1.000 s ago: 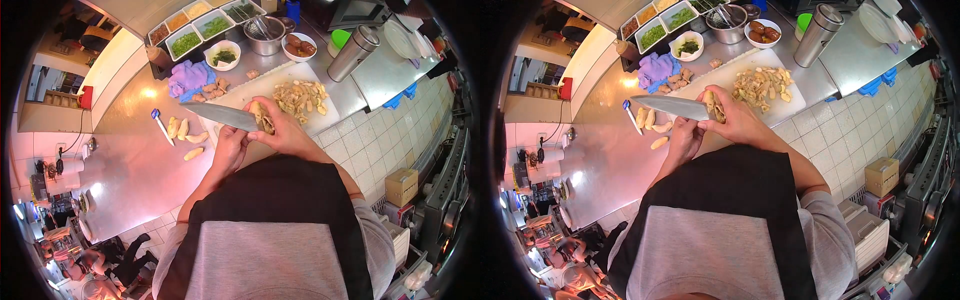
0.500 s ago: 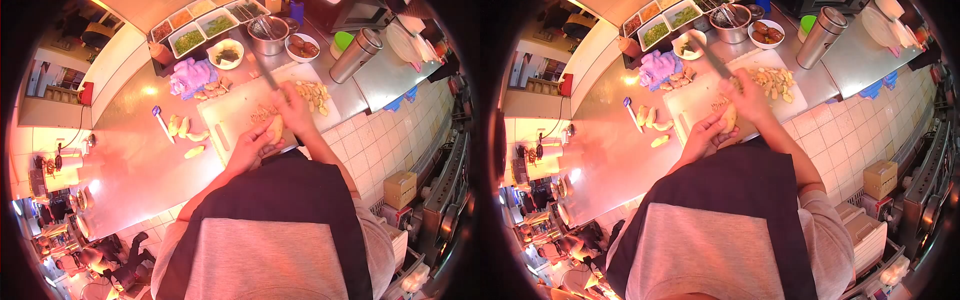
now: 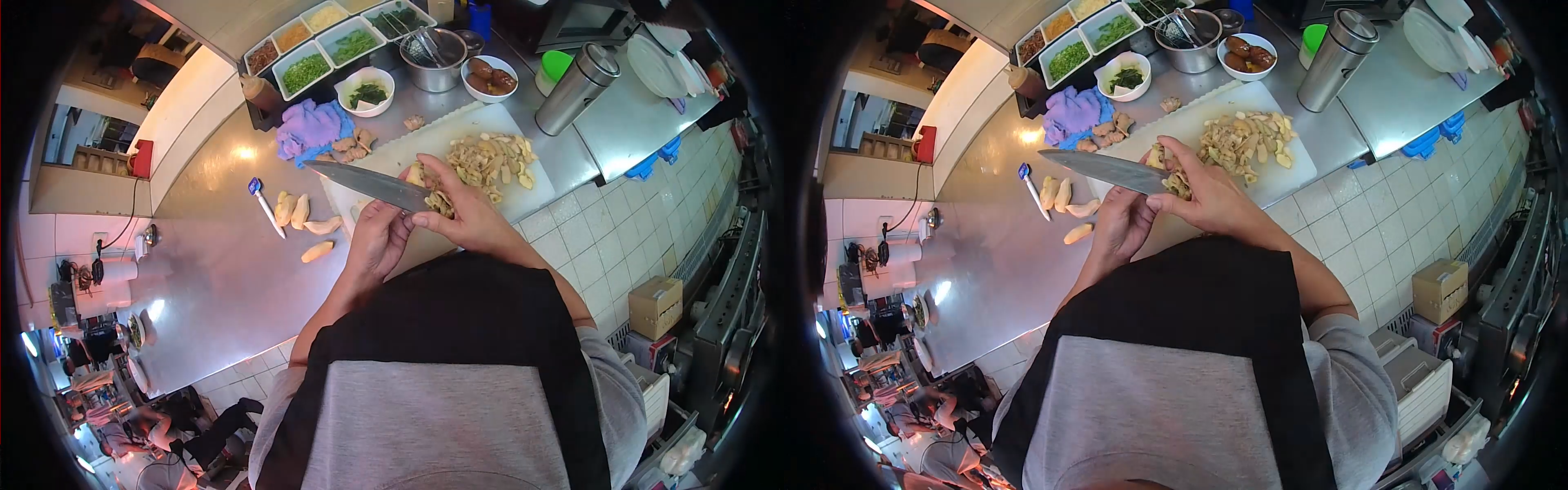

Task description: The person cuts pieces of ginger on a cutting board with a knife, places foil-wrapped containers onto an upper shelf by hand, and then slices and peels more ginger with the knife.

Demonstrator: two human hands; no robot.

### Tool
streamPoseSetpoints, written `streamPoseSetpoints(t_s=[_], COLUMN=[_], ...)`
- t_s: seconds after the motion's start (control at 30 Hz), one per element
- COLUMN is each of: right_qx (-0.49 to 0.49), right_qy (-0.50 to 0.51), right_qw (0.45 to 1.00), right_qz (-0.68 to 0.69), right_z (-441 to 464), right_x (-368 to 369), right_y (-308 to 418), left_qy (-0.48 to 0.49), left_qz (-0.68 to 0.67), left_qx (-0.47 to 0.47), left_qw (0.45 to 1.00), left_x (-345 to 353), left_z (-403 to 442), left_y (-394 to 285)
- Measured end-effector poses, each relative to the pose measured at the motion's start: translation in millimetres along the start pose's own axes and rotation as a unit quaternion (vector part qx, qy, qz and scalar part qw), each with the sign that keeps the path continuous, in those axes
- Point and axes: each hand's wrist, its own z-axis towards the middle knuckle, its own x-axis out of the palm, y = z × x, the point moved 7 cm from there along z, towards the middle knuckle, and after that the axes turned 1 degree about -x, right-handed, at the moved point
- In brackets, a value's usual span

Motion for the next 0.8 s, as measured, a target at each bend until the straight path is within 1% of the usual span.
streamPoseSetpoints(t_s=[0.07, 0.17, 0.23, 0.33, 0.37, 0.43, 0.47, 0.53, 0.57, 0.67, 0.77, 0.8], right_qx=[0.043, -0.019, -0.001, 0.003, 0.0, 0.01, 0.015, -0.026, -0.045, -0.062, -0.011, -0.016], right_qy=[0.024, -0.03, -0.029, -0.051, -0.062, -0.094, -0.111, -0.123, -0.13, -0.085, -0.035, -0.038], right_qw=[0.998, 0.997, 0.998, 0.999, 0.998, 0.995, 0.992, 0.99, 0.988, 0.994, 0.999, 0.999], right_qz=[0.046, 0.07, 0.056, -0.002, -0.027, 0.031, 0.06, 0.07, 0.075, 0.008, 0.002, 0.005], right_z=[0, 3, 3, 2, 3, 7, 8, 9, 9, 1, -2, -1], right_x=[1, -1, -4, -4, -4, -8, -11, -18, -20, -12, -6, -7], right_y=[0, 5, 6, -4, -10, -18, -21, -19, -17, -3, 2, 4], left_qy=[-0.001, 0.017, 0.039, 0.01, 0.023, 0.048, 0.035, 0.009, -0.003, -0.025, -0.023, -0.021], left_qz=[-0.005, -0.011, -0.01, 0.006, -0.005, -0.026, -0.016, 0.004, 0.028, 0.11, 0.196, 0.215], left_qx=[0.007, 0.016, 0.01, -0.009, -0.02, -0.041, -0.036, -0.024, -0.006, 0.039, 0.085, 0.099], left_qw=[1.0, 1.0, 0.999, 1.0, 1.0, 0.998, 0.999, 1.0, 1.0, 0.993, 0.977, 0.971], left_x=[2, 3, -1, -8, -7, -1, 0, 12, 7, -3, 2, 5], left_z=[-2, -4, -4, -1, -1, -2, -3, -7, -7, -4, -5, -6], left_y=[1, 4, 9, 17, 19, 21, 20, 9, 6, -1, -10, -12])
